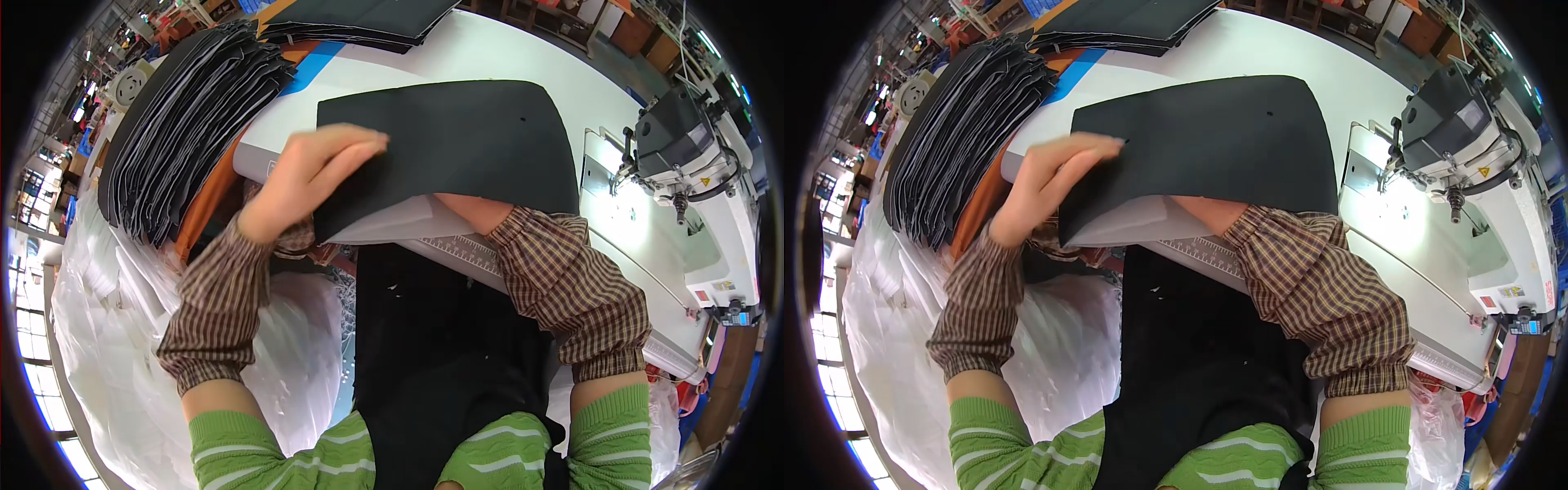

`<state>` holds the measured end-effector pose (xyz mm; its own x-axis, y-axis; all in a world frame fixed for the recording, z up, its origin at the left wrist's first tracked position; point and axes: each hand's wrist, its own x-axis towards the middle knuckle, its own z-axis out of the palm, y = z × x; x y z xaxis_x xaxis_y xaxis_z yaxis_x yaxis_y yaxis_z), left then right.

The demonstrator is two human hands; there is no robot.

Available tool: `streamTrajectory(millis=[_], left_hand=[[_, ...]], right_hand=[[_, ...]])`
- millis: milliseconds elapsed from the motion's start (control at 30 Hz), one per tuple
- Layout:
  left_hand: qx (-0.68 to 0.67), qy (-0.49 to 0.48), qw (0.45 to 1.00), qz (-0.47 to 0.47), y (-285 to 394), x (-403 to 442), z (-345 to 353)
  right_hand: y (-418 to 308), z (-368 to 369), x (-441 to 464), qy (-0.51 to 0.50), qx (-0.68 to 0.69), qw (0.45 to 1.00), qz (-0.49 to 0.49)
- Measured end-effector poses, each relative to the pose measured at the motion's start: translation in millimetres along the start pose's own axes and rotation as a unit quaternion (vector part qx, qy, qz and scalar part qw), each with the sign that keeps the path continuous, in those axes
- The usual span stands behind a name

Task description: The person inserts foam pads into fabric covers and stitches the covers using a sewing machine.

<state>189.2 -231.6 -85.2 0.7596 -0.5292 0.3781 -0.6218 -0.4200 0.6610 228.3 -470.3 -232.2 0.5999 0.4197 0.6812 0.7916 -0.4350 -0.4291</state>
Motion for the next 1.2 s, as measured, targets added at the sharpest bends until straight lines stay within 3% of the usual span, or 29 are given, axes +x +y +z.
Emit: streamTrajectory(millis=[33,100,167,333,367,400,433,500,600,667,767,867,1000,1200], left_hand=[[0.078,-0.007,0.997,0.013,-12.0,14.1,1.7],[0.157,-0.011,0.987,0.028,-46.3,37.3,9.2],[0.262,-0.016,0.959,0.108,-75.9,51.5,20.3],[0.257,0.012,0.962,0.085,-97.4,53.2,30.7],[0.258,0.010,0.962,0.085,-95.1,52.4,29.9],[0.248,0.005,0.966,0.074,-92.3,51.2,29.2],[0.238,0.001,0.969,0.063,-88.2,50.3,28.3],[0.216,-0.009,0.975,0.043,-79.8,48.5,28.3],[0.188,-0.035,0.979,0.073,-67.4,38.8,31.6],[0.156,-0.059,0.981,0.096,-58.0,29.8,39.3],[0.119,-0.081,0.983,0.116,-30.0,37.4,74.8],[0.073,-0.103,0.981,0.148,0.3,58.1,122.8],[0.067,-0.118,0.964,0.230,35.9,86.9,188.2],[0.114,-0.098,0.934,0.325,64.7,116.1,246.9]], right_hand=[[2.3,3.0,-6.2,0.000,-0.001,1.000,0.001],[12.7,10.0,-21.4,-0.114,-0.039,0.987,0.105],[21.0,11.1,-33.5,-0.225,-0.080,0.948,0.209],[-24.0,-43.9,-18.2,-0.249,-0.198,0.931,0.180],[46.3,-16.1,-34.3,-0.247,-0.196,0.931,0.181],[69.2,66.3,-68.9,-0.092,-0.211,0.969,0.093],[54.3,-9.7,-70.8,-0.090,-0.211,0.969,0.093],[-80.4,-62.4,-5.8,-0.192,-0.012,0.979,0.063],[-157.7,-100.0,-15.8,-0.377,-0.045,0.915,0.135],[-173.3,-129.0,-41.9,-0.250,0.072,0.966,0.012],[-177.7,-181.8,-58.1,-0.313,0.131,0.938,0.076],[-148.4,-212.5,-70.5,-0.196,-0.068,0.965,0.159],[-78.1,-240.3,-111.6,-0.068,-0.314,0.925,0.201],[-31.8,-272.9,-139.6,-0.078,-0.442,0.844,0.294]])
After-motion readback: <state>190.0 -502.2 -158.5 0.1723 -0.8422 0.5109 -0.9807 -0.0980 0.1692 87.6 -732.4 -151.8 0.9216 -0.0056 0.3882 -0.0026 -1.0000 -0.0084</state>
